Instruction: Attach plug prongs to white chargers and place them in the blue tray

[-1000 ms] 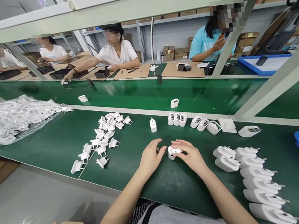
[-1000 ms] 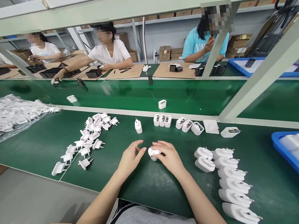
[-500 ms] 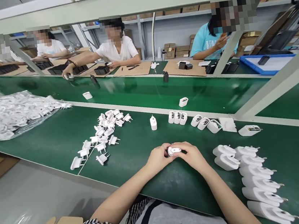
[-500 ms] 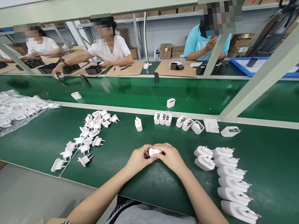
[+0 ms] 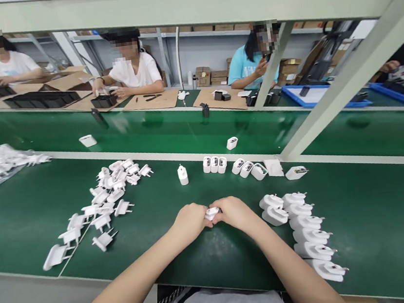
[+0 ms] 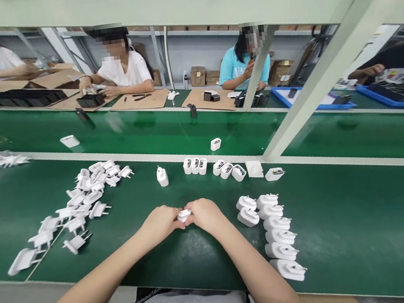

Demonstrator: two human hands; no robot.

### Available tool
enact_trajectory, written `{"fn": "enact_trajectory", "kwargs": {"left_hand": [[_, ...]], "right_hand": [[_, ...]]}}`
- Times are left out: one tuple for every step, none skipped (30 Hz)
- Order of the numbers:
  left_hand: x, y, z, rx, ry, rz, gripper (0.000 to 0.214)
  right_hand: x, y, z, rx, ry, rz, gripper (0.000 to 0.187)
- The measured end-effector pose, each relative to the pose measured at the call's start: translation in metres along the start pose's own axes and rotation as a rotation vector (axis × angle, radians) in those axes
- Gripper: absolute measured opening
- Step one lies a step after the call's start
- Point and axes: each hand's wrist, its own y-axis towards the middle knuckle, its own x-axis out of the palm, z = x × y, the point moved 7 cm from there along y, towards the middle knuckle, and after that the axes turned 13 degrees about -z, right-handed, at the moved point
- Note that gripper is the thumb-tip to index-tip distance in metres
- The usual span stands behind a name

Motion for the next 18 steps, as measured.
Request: {"fn": "enact_trajectory", "kwargs": {"left_hand": [[-0.003,0.003,0.001,-0.020,-0.003,-0.036,0.008],[-0.005,0.007,0.002,-0.029,-0.016,-0.069,0.008],[-0.007,0.010,0.002,-0.031,-0.030,-0.094,0.010],[-0.009,0.012,0.003,-0.022,-0.040,-0.109,0.012],[-0.011,0.013,0.003,-0.002,-0.041,-0.112,0.012],[-0.011,0.014,0.004,0.024,-0.040,-0.107,0.011],[-0.010,0.013,0.006,0.060,-0.041,-0.096,0.009],[-0.007,0.012,0.009,0.101,-0.049,-0.088,0.008],[-0.001,0.010,0.013,0.149,-0.064,-0.087,0.007],[0.007,0.008,0.019,0.200,-0.082,-0.093,0.008],[0.016,0.005,0.027,0.247,-0.101,-0.101,0.010],[0.027,0.003,0.037,0.294,-0.119,-0.106,0.012],[0.037,0.001,0.048,0.343,-0.137,-0.110,0.014],[0.046,-0.001,0.060,0.389,-0.154,-0.110,0.015],[0.053,-0.002,0.073,0.432,-0.165,-0.106,0.014],[0.056,-0.001,0.086,0.461,-0.158,-0.096,0.011],[0.055,0.002,0.097,0.467,-0.127,-0.091,0.007],[0.051,0.007,0.107,0.446,-0.071,-0.095,0.005]], "right_hand": [[-0.002,0.001,-0.002,0.010,-0.040,0.015,0.011],[-0.005,0.001,-0.003,0.022,-0.071,0.035,0.012],[-0.006,0.002,-0.003,0.034,-0.093,0.053,0.012],[-0.007,0.003,-0.003,0.044,-0.105,0.064,0.012],[-0.007,0.003,-0.002,0.051,-0.111,0.071,0.011],[-0.007,0.002,-0.002,0.057,-0.118,0.080,0.011],[-0.007,-0.002,-0.001,0.065,-0.124,0.089,0.010],[-0.007,-0.007,0.000,0.075,-0.129,0.100,0.009],[-0.006,-0.015,0.002,0.092,-0.135,0.110,0.008],[-0.005,-0.025,0.004,0.117,-0.139,0.116,0.007],[-0.003,-0.037,0.007,0.146,-0.142,0.119,0.006],[-0.001,-0.049,0.010,0.179,-0.142,0.118,0.005],[0.001,-0.062,0.015,0.218,-0.141,0.116,0.004],[0.004,-0.074,0.021,0.263,-0.142,0.115,0.002],[0.005,-0.086,0.027,0.311,-0.147,0.120,0.003],[0.005,-0.097,0.034,0.359,-0.155,0.135,0.008],[0.004,-0.107,0.041,0.403,-0.166,0.165,0.014],[0.002,-0.116,0.047,0.434,-0.174,0.207,0.021]]}}
